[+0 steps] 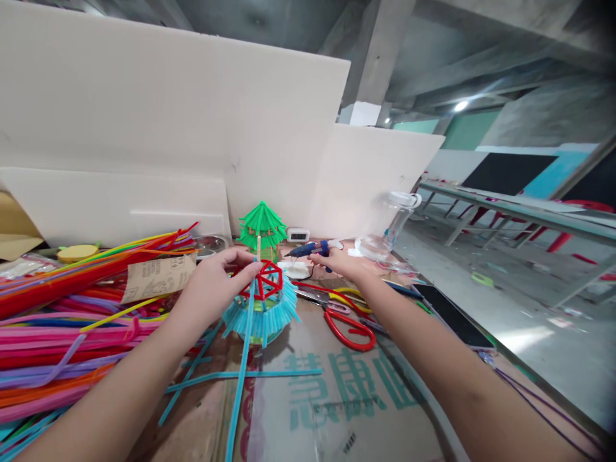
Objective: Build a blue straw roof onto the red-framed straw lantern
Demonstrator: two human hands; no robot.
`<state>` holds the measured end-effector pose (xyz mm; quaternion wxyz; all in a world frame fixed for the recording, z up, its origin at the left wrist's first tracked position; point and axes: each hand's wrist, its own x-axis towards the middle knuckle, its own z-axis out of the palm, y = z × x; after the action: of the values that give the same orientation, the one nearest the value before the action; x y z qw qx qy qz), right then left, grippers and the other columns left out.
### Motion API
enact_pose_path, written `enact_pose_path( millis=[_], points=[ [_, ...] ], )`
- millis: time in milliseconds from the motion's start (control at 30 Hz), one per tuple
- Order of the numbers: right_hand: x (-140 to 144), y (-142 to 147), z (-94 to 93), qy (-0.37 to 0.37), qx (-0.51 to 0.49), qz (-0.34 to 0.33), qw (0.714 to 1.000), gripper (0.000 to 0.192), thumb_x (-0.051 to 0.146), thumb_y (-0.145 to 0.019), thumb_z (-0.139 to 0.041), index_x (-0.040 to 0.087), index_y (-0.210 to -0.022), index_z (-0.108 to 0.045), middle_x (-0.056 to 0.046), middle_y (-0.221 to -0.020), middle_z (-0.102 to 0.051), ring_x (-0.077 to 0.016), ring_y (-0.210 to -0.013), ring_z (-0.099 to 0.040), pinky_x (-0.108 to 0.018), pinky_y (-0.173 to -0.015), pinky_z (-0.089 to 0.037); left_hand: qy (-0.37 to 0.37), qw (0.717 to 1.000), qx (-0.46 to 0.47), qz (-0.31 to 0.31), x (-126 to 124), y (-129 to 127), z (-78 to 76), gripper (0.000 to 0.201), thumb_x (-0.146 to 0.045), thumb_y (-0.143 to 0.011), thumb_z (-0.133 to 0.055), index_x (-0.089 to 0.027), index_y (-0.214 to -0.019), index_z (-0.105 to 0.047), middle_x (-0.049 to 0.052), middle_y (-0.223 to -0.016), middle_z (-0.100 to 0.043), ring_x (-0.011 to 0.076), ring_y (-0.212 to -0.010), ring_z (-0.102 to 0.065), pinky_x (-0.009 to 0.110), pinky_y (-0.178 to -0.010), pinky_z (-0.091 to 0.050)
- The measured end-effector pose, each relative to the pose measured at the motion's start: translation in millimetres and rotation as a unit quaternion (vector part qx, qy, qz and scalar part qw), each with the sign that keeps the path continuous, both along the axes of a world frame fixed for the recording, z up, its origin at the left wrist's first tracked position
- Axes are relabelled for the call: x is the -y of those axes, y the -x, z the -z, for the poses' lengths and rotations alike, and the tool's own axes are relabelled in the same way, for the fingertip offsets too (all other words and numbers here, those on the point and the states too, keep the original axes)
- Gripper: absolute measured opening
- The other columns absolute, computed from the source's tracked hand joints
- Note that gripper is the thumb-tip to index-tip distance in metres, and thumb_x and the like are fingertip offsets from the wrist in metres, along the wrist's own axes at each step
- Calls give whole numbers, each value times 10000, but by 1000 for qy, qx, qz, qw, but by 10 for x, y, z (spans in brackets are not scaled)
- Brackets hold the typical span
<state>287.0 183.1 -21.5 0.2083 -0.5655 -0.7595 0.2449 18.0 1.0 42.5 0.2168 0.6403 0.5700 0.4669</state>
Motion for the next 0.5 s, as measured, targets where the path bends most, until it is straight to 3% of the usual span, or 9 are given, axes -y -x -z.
enact_pose_path(
  millis=[133, 267, 367, 433, 500],
  points=[
    [39, -88, 14, -18, 26, -10, 999, 348, 456, -780, -675, 117, -854, -652, -77, -716, -662, -169, -647, -575, -249, -560, -422, 18, 1000, 22, 6, -24, 59, 9, 386, -523, -763, -646, -176, -928, -680, 56, -893, -741, 204, -772, -674, 270, -658, -508],
    [105, -81, 12, -24, 40, -44, 998, 348, 431, -783, -676, 118, -934, -657, -77, -782, -688, -176, -703, -601, -245, -608, -448, 19, 1000, -13, 11, -48, 205, -17, 397, -559, -759, -636, -184, -882, -684, 68, -1034, -712, 222, -903, -650, 291, -768, -490],
    [181, -125, -62, -36, 54, -68, 996, 387, 455, -765, -683, 142, -991, -664, -67, -882, -703, -179, -761, -617, -254, -672, -459, 53, 998, -20, 14, -21, 300, -81, 409, -592, -745, -631, -191, -820, -671, 22, -795, -690, 159, -645, -608, 240, -570, -450],
    [265, -212, -136, -48, 71, -72, 994, 363, 442, -740, -700, 157, -964, -679, -57, -878, -705, -190, -766, -621, -266, -682, -451, 91, 996, -6, 4, 19, 325, -136, 429, -611, -730, -629, -193, -820, -655, -37, -553, -562, 109, -426, -454, 218, -410, -328],
    [377, -315, -220, -66, 87, -56, 992, 273, 396, -750, -683, 159, -887, -693, -61, -832, -701, -206, -751, -623, -281, -676, -438, 113, 993, 12, 5, 60, 325, -185, 423, -607, -719, -638, -196, -815, -640, -76, -451, -433, 86, -351, -338, 208, -359, -239]
  ],
)
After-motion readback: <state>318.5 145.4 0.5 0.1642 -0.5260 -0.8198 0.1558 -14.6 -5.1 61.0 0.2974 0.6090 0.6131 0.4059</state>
